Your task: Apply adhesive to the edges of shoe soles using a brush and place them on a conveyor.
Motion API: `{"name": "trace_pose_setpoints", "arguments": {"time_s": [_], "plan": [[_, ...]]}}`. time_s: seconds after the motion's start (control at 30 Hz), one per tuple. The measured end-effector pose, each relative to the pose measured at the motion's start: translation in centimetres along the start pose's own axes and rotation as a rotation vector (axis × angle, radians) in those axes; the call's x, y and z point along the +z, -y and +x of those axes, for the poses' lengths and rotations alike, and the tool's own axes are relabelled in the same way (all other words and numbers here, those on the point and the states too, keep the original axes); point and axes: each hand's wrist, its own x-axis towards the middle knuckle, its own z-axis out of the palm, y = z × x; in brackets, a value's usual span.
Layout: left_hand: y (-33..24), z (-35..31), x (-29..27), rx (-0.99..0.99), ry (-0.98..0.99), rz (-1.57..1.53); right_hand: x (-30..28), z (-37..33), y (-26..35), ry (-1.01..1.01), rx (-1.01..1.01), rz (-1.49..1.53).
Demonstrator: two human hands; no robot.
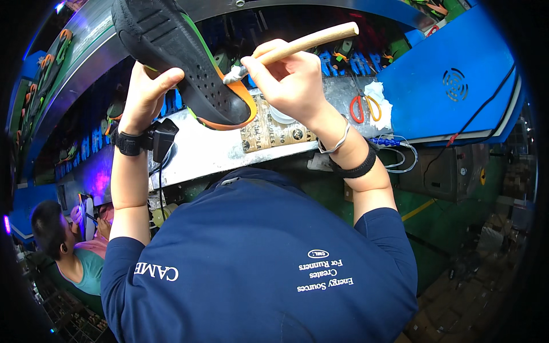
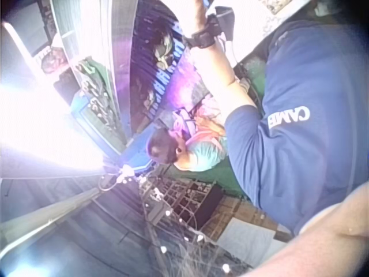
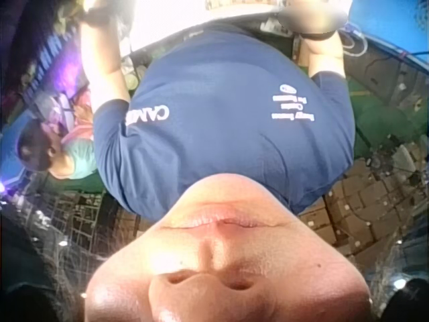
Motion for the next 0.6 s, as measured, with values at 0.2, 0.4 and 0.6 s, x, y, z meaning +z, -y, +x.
{"name": "trace_pose_setpoints", "arguments": {"time_s": [0.2, 0.4, 0.6], "plan": [[0.32, -0.02, -0.38, -0.081, -0.007, 0.083, 0.03, -0.08, 0.44, -0.02, -0.095, -0.052], [0.13, 0.12, -0.13, -0.049, -0.053, 0.06, -0.02, -0.78, 0.7, 0.081, -0.127, -0.117], [0.02, 0.26, 0.45, -0.119, -0.006, 0.075, 0.41, 0.09, 0.57, -0.011, -0.183, -0.135]]}}
